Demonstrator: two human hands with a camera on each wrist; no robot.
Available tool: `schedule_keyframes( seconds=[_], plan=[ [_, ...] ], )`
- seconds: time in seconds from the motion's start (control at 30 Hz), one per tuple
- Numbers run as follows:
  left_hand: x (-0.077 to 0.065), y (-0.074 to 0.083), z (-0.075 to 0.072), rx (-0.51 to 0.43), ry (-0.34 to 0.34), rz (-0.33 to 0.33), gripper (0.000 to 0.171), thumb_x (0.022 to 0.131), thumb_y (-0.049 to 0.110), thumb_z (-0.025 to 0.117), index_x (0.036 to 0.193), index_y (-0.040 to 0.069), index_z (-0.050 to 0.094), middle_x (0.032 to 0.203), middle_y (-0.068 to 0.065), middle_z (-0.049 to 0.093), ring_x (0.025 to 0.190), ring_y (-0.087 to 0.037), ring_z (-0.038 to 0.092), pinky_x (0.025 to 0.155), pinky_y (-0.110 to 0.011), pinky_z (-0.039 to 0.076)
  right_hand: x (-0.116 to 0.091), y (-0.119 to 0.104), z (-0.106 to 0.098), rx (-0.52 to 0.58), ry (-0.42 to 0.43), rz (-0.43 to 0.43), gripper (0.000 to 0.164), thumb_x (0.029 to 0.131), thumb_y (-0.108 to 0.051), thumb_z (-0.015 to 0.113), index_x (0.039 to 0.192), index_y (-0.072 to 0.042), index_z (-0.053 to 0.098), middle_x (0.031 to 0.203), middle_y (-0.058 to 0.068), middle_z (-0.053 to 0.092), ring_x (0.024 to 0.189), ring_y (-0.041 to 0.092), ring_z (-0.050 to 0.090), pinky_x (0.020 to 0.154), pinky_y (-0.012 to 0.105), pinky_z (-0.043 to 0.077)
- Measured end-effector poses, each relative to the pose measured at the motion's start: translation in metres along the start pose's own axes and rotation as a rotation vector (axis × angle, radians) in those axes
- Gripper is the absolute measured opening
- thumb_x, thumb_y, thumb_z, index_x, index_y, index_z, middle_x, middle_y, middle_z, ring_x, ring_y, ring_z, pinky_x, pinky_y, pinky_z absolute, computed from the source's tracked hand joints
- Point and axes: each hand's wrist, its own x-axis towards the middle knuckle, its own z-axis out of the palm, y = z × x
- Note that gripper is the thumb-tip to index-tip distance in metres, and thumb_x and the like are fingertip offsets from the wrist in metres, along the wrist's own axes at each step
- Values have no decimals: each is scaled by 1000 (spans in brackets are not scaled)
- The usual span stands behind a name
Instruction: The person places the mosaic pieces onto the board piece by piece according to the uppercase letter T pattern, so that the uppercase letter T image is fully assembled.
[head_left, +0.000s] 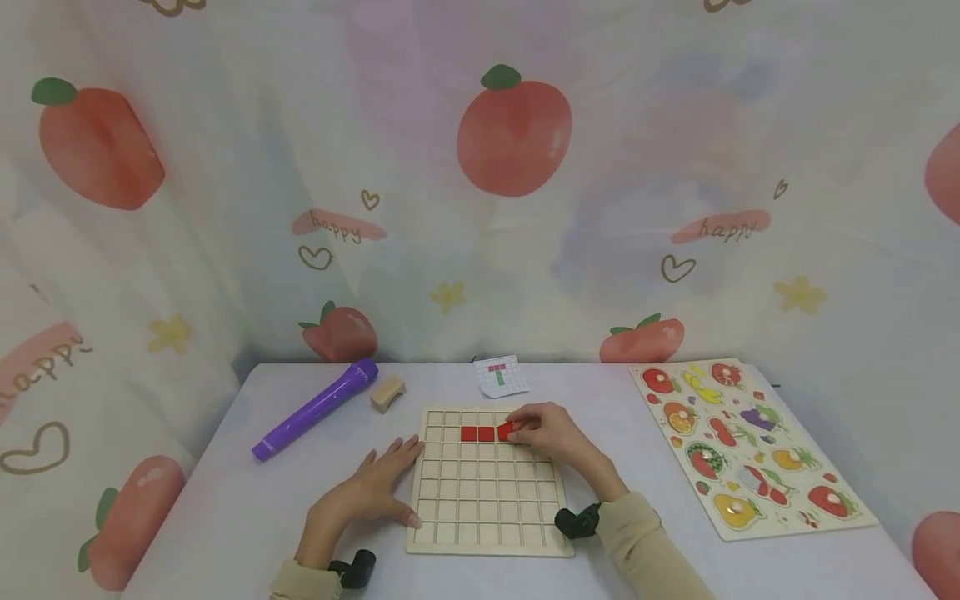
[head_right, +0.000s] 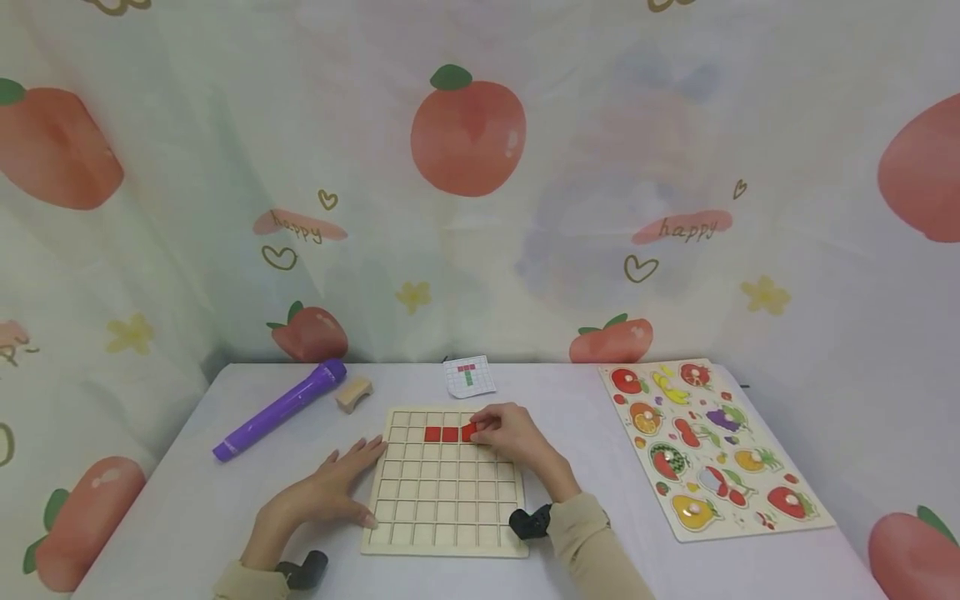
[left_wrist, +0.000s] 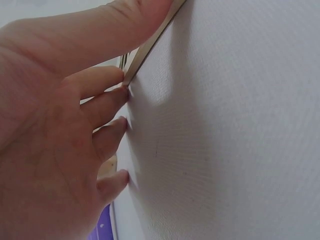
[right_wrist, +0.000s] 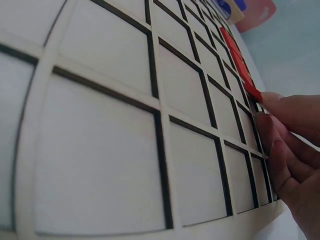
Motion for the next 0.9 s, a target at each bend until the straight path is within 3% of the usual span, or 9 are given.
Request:
schedule_keyframes(
  seconds=[0.5,0.73,0.9],
  plan=[
    [1,-4,2,12,-1,-3,115,66,30,95,161,10,35,170,-10,27,159,-36,16,129,-64,5,3,0,4,-16,-34,8,21,88,-9,79,109,-6,77,87,-1,68,82,13,59,75,27,52],
    [2,-5,3,11,10,27,114,65,29,95,160,7,35,170,-13,27,159,-38,16,128,-65,4,0,-1,2,-38,-33,19,23,88,-9,79,111,-7,77,90,-2,68,84,14,58,77,27,52],
    [2,-5,4,4,14,29,114,65,28,96,160,6,36,170,-13,27,159,-39,16,128,-65,4,-4,1,-1,-53,-20,-12,22,89,-7,77,111,-7,77,91,-2,69,84,13,60,78,26,53]
  ],
)
